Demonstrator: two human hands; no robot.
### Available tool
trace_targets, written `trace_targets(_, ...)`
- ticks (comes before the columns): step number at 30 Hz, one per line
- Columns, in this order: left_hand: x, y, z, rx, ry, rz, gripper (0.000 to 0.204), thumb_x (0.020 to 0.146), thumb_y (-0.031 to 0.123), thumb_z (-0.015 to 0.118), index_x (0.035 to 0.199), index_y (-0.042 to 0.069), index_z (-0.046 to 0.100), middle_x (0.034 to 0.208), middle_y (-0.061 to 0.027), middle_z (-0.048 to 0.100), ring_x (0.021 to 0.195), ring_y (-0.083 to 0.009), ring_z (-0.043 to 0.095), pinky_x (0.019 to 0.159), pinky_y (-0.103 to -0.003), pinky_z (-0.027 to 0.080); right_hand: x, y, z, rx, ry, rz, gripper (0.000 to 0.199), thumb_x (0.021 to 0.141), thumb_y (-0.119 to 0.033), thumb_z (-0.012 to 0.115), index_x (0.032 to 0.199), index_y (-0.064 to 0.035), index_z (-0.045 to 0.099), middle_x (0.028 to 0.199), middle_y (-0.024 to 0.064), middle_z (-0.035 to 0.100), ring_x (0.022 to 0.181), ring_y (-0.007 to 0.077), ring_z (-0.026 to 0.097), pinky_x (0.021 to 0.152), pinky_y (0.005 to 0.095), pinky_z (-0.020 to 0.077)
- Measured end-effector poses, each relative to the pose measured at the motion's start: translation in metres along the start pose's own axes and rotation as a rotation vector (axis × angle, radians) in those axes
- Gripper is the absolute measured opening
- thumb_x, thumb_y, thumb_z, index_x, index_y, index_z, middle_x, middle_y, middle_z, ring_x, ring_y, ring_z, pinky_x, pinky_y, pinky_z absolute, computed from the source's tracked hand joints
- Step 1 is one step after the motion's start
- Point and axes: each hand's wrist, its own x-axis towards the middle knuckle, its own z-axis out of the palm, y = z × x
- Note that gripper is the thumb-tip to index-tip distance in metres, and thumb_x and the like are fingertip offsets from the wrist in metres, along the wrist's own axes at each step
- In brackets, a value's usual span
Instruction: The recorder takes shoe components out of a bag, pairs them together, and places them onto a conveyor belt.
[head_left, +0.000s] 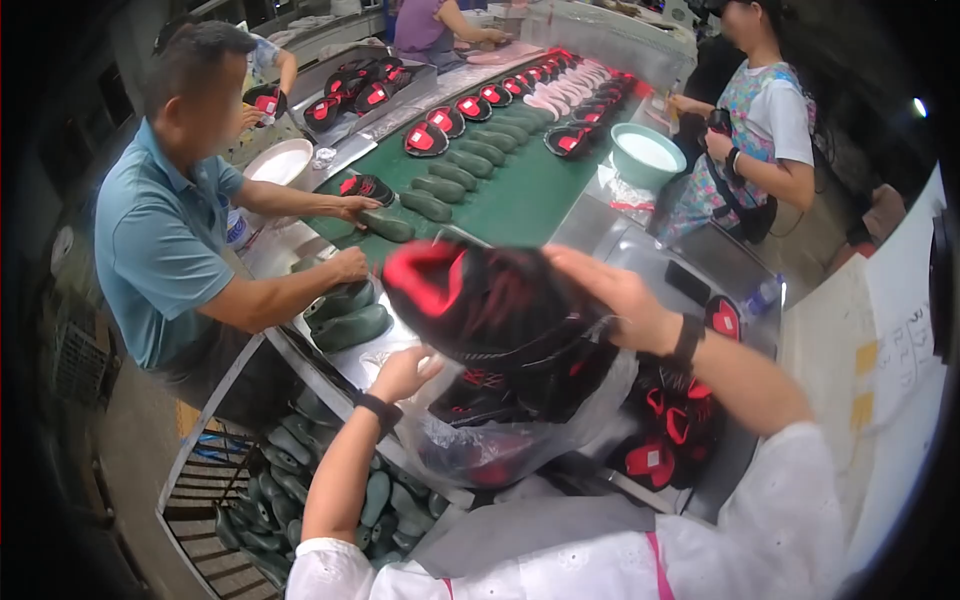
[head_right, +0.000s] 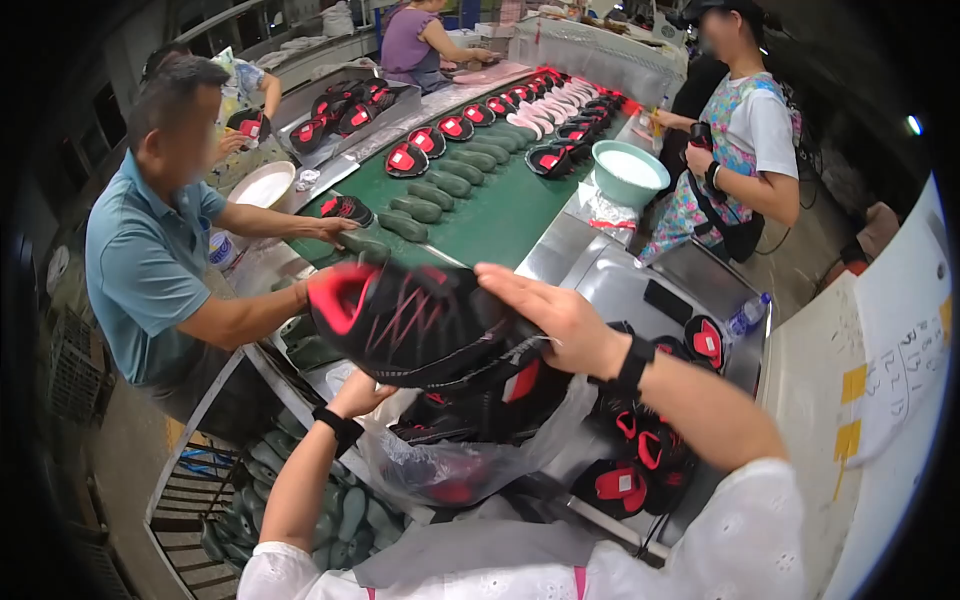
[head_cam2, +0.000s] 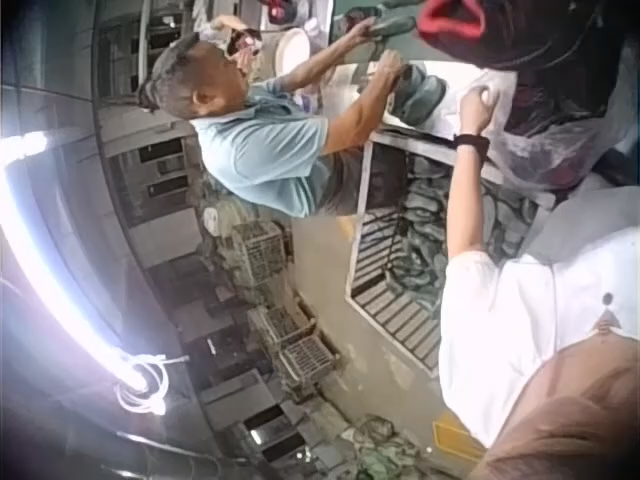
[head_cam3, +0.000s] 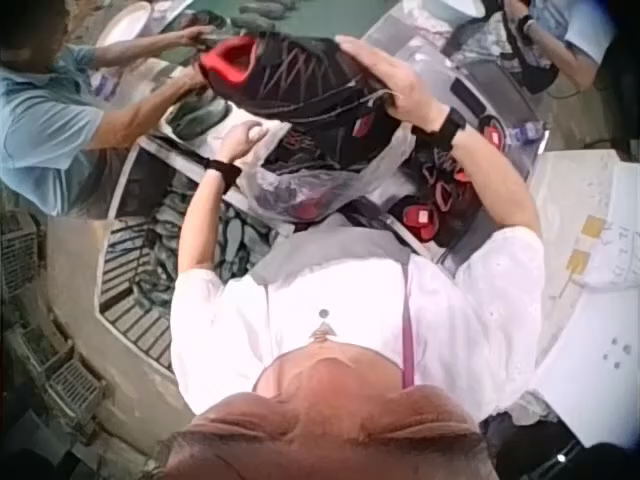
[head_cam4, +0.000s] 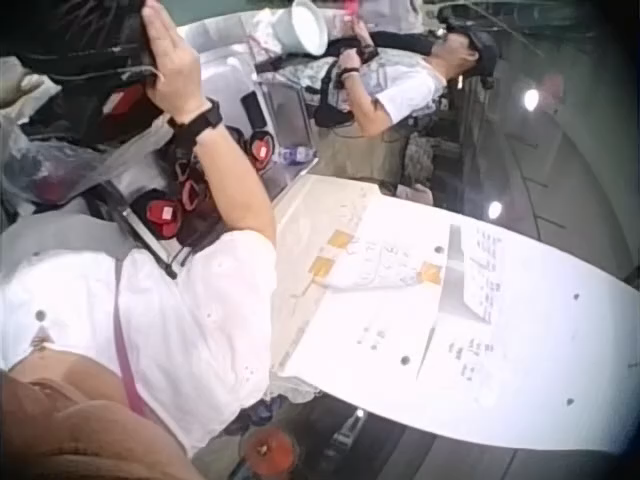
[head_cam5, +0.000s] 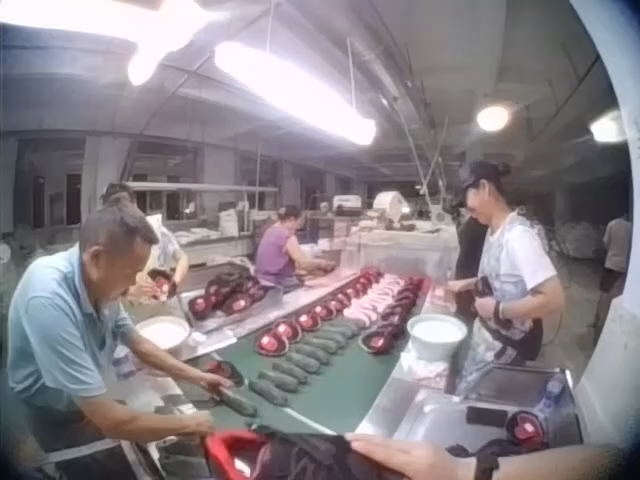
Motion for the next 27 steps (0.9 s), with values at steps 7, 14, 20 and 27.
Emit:
trace_targets(7, -0.025, 0.156, -0.035, -1.779, 0.179, 0.187, 0.055, 0.093, 0.043, 0.036, 0.131, 0.003, 0.037, 0.124, -0.0151, 0.049, 0.117, -0.025, 0.046, 0.102, -0.036, 0.032, -0.038, -0.006, 0.012, 0.018, 0.45, -0.024, 0.042, 0.079, -0.005, 0.059, 0.12, -0.0043, 0.048, 0.123, 0.0262, 0.048, 0.106, 0.0421, 0.053, 0.083, 0.0453, 0.0485)
trace_targets(14, -0.027, 0.161, -0.033, -1.869, 0.056, -0.079, 0.057, 0.093, 0.044, 0.035, 0.132, 0.003, 0.035, 0.126, -0.0155, 0.047, 0.116, -0.0264, 0.046, 0.101, -0.037, 0.035, -0.06, 0.006, 0.033, -0.214, 0.238, -0.492, 0.032, 0.075, -0.019, 0.061, 0.104, -0.0323, 0.059, 0.125, -0.0031, 0.05, 0.114, 0.032, 0.047, 0.09, 0.048, 0.0443)
trace_targets(20, -0.018, 0.168, -0.035, -1.962, -0.055, -0.281, 0.059, 0.093, 0.045, 0.034, 0.133, 0.003, 0.033, 0.127, -0.0159, 0.046, 0.115, -0.0276, 0.047, 0.1, -0.038, 0.037, -0.054, 0.016, 0.03, -0.233, 0.05, -0.421, 0.035, 0.075, -0.021, 0.059, 0.108, -0.0335, 0.059, 0.127, -0.0021, 0.049, 0.118, 0.0289, 0.045, 0.096, 0.0451, 0.041)
trace_targets(27, -0.019, 0.15, -0.024, -1.781, 0.215, -0.115, 0.061, 0.081, 0.029, 0.06, 0.129, 0.006, 0.03, 0.126, -0.0168, 0.043, 0.112, -0.0279, 0.049, 0.094, -0.04, 0.043, -0.027, -0.021, 0.014, 0.175, -0.333, -0.026, 0.056, 0.067, -0.034, 0.073, 0.112, -0.0118, 0.047, 0.144, 0.0205, 0.02, 0.134, 0.039, 0.016, 0.105, 0.049, 0.0206)
